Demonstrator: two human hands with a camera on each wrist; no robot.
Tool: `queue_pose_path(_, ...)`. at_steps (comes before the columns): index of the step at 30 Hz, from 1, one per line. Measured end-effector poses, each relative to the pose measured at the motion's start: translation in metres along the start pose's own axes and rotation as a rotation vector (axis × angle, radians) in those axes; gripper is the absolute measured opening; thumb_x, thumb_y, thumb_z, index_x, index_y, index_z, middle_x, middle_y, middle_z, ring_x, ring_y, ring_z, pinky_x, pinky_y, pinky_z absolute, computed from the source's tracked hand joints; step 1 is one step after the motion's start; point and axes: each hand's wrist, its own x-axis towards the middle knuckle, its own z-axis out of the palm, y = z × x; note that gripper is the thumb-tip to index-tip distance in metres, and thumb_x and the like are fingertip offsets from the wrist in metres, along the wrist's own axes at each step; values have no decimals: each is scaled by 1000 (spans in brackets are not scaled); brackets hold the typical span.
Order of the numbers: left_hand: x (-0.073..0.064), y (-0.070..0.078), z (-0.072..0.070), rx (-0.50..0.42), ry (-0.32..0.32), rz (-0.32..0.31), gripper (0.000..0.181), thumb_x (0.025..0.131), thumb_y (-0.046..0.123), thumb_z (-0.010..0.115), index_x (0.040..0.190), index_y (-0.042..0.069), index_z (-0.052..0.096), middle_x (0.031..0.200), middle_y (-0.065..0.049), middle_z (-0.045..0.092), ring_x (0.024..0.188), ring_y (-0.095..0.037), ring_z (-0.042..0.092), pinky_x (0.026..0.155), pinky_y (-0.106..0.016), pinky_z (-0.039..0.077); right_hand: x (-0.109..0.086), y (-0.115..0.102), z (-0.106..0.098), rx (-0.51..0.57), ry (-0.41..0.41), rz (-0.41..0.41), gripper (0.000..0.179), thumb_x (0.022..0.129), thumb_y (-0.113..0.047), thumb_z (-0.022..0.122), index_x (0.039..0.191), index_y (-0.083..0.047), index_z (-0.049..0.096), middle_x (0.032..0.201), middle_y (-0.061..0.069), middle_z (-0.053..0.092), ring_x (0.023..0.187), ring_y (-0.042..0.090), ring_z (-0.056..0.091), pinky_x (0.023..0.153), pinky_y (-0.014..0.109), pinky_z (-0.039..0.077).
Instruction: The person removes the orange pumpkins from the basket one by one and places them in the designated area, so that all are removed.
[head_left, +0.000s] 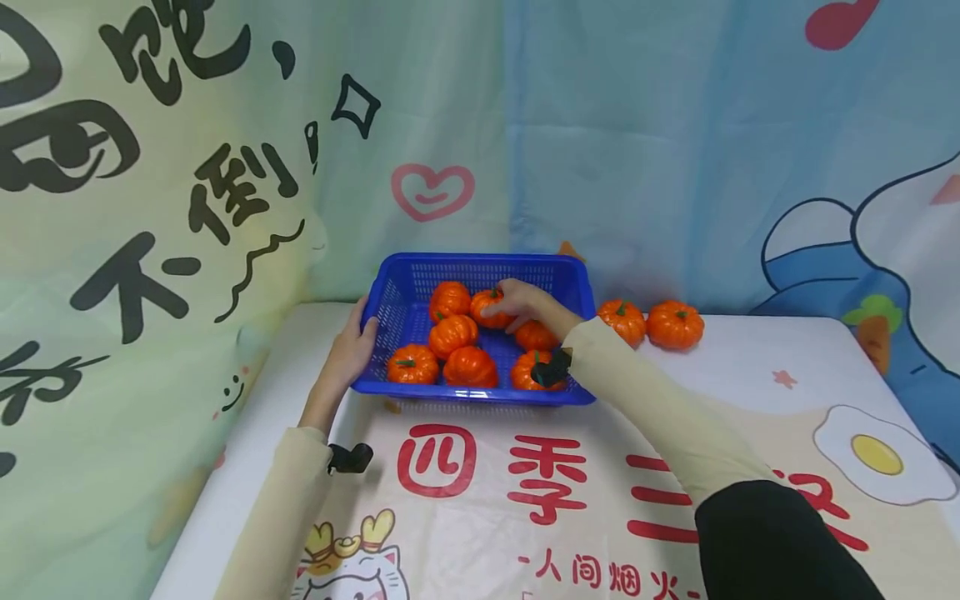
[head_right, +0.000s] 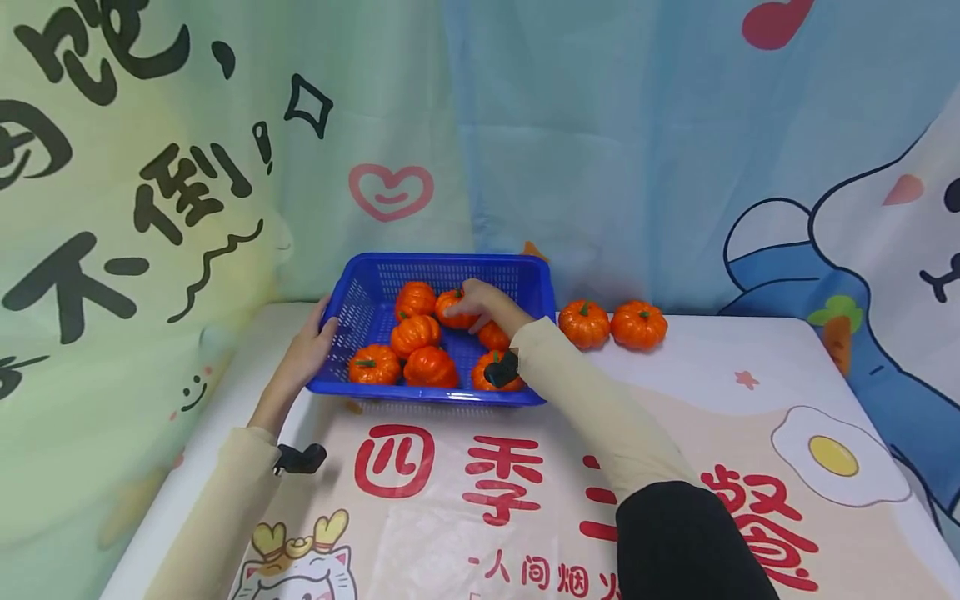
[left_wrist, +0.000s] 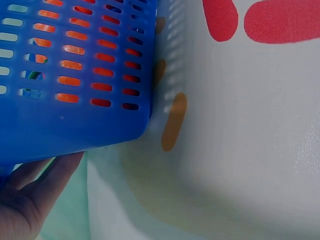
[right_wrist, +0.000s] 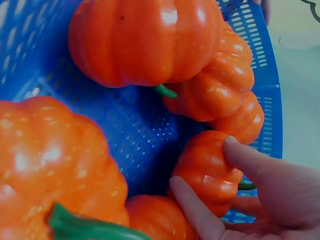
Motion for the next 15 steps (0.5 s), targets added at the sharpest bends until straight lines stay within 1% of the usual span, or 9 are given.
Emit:
queue_pose_path(4, 1, -1, 2, -7, 4, -4, 59, 104, 36, 28, 158, 19, 8, 158, -23, 25, 139, -49, 35, 113, -62, 27, 1, 0, -1, -19, 23, -9, 68, 95, -18, 60, 148, 4, 22, 148, 22, 33, 129, 36, 48, 104, 44, 47)
queue_pose_path(7, 2, -2, 1, -6, 3, -9, 60, 104, 37, 28, 158, 20, 7, 159, -22, 25, 140, -49, 34, 114, -62, 27, 4, 2, -1, -12, 20, -18, 69, 95, -17, 60, 148, 5, 23, 149, 22, 33, 129, 36, 48, 104, 44, 47)
queue_pose_path(9, 2, -3, 1, -2, -2, -13, 60, 104, 37, 27, 158, 21, 6, 159, -22, 24, 140, -49, 33, 114, -62, 26, 6, 3, 0, 10, 19, -14, 71, 95, -17, 60, 149, 5, 20, 150, 22, 31, 130, 36, 48, 105, 44, 46)
queue_pose_path(13, 1, -1, 1, 4, -8, -12, 60, 105, 37, 26, 158, 21, 5, 159, -23, 23, 140, -49, 32, 114, -62, 25, 6, 4, 2, 33, 64, -20, 68, 93, -17, 64, 145, 5, 26, 147, 23, 37, 125, 36, 53, 102, 43, 49)
queue_pose_path(15, 0, -1, 1, 4, -6, -14, 60, 105, 36, 26, 158, 20, 5, 159, -23, 23, 140, -49, 32, 114, -62, 26, 4, 4, 4, 22, 94, -33, 68, 91, -19, 67, 143, 5, 30, 144, 22, 41, 120, 35, 57, 99, 42, 51)
